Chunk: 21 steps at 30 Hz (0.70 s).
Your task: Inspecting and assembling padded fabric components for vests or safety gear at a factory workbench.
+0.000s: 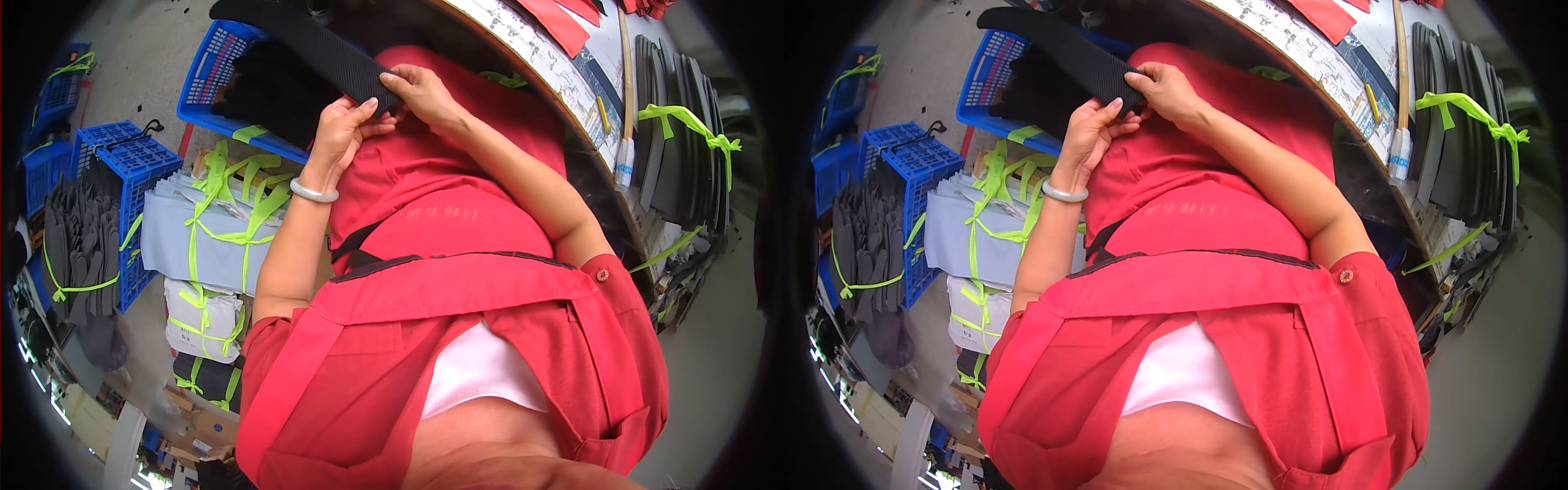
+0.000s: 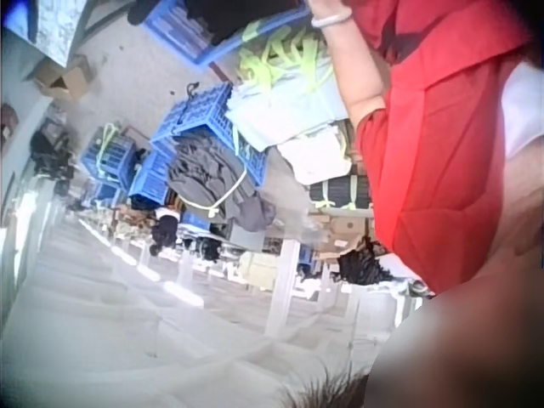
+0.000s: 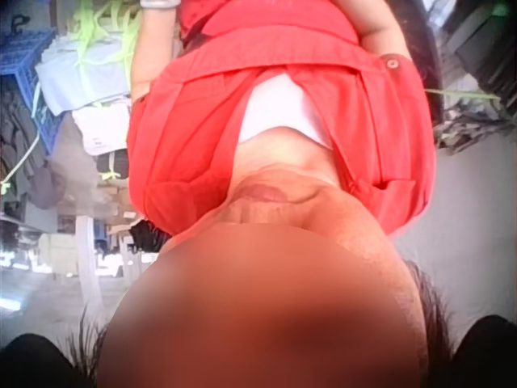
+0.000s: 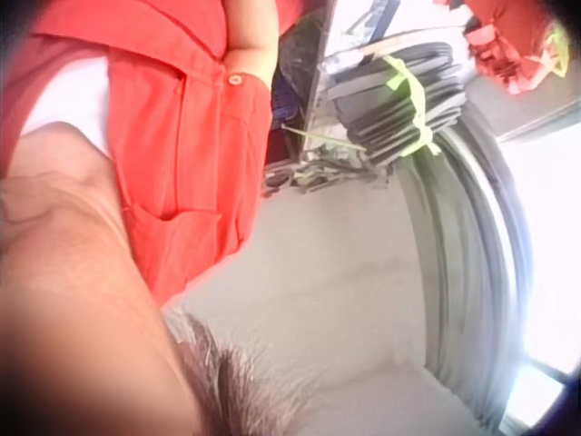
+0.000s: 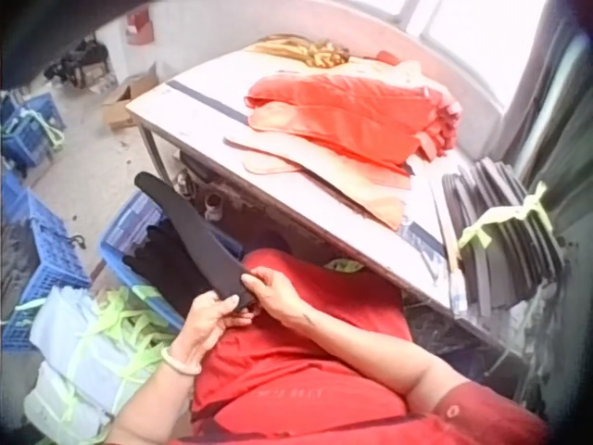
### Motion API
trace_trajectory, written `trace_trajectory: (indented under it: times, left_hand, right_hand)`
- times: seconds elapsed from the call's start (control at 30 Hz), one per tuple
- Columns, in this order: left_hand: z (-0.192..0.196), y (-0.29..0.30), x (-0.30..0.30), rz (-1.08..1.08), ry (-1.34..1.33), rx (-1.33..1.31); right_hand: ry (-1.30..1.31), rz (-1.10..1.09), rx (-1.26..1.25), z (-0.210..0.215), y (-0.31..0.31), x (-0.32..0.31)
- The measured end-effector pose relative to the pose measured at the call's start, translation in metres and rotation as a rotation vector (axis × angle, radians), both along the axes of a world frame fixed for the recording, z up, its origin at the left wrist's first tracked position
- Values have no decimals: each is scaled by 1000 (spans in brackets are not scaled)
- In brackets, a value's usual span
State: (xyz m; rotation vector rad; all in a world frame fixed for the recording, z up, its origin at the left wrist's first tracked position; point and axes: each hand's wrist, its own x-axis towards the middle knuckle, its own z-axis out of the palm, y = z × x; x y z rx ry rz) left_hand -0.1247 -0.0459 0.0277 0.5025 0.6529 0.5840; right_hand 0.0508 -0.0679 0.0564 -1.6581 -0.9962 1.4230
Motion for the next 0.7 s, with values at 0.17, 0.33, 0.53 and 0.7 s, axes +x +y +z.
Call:
trace_trajectory:
  times: [0.17, 0.33, 0.53, 0.7]
  left_hand:
    - [8, 3, -1, 72, 120, 51]
    - [-20, -1, -14, 59, 17, -59]
    - [-81, 13, -31, 188, 103, -293]
    - [-151, 43, -45, 258, 197, -406]
  right_hand:
    - [-142, 88, 113, 8, -2, -7]
    - [-185, 234, -84, 16, 9, -10]
    - [-616, 207, 354, -6, 9, 6]
    - [-781, 219, 531, -24, 4, 11]
